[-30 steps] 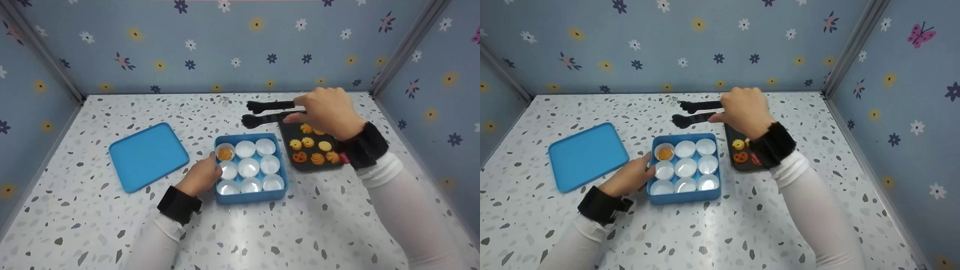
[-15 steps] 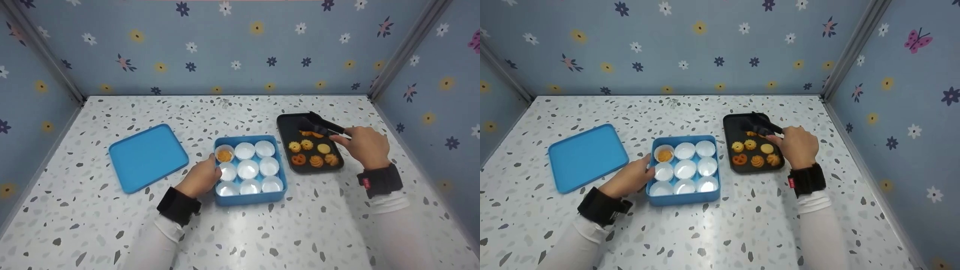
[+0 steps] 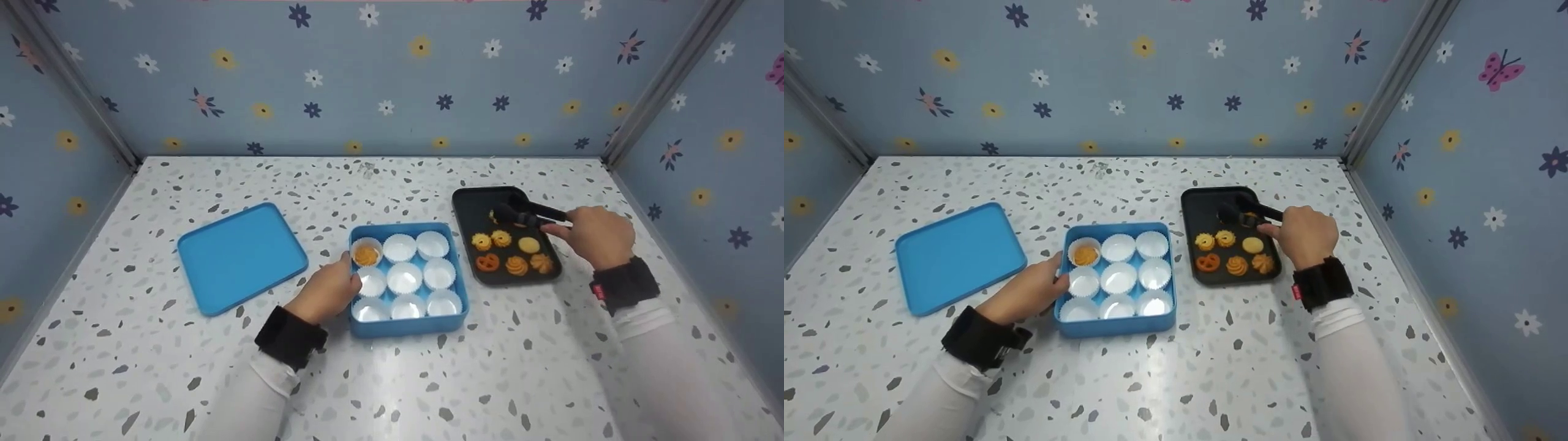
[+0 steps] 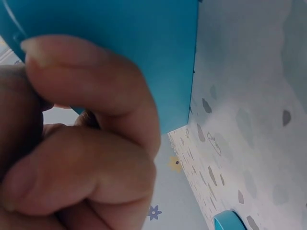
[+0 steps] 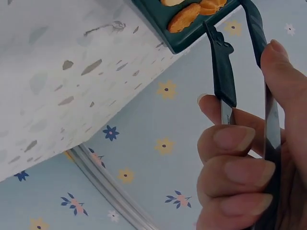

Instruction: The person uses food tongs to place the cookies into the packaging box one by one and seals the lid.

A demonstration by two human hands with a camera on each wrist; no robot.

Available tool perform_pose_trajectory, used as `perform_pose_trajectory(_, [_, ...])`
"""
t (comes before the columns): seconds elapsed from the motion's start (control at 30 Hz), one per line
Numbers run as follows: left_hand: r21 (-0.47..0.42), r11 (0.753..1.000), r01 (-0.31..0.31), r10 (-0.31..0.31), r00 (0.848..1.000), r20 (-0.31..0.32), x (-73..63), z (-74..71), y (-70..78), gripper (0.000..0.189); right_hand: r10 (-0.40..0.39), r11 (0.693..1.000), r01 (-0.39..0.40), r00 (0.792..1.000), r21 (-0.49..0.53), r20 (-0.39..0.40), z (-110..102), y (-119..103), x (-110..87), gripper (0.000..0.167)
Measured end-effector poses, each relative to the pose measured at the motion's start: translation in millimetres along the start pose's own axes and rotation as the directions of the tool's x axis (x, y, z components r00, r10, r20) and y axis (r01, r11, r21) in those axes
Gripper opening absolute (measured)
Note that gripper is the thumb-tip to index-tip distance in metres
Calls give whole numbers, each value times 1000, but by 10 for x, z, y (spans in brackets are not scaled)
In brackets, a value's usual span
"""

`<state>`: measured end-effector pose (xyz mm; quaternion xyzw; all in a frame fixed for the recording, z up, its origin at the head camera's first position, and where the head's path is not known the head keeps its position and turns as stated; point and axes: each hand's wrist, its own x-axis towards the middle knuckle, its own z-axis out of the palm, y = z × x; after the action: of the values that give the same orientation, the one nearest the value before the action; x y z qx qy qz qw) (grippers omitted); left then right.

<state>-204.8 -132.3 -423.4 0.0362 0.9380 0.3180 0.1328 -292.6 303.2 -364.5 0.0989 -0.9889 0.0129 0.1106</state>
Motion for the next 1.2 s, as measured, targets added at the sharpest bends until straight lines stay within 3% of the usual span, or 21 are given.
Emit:
perform_pose_trajectory(0.27, [-13, 1000, 8, -8, 1000, 4, 2, -9, -5, 64, -26, 991, 42, 992, -131, 124, -264, -163, 251, 63])
perform_pose_trajectory(0.5, [-25, 1000, -1, 1, 1000, 3, -12, -14, -8, 64, -26, 962, 94, 967, -258, 253, -458, -407, 513, 61])
perform_pose_trajectory(0.7, [7, 999, -36, 36, 999, -17, -25, -13, 6, 62, -85, 940, 169, 957, -295, 277, -545, -541, 621, 61])
perform_pose_trajectory(1.2, [-47, 999, 0, 0, 1000, -1, -25, -8, 9, 64, -85, 893, 238, 923, -382, 375, -646, -782, 765, 58])
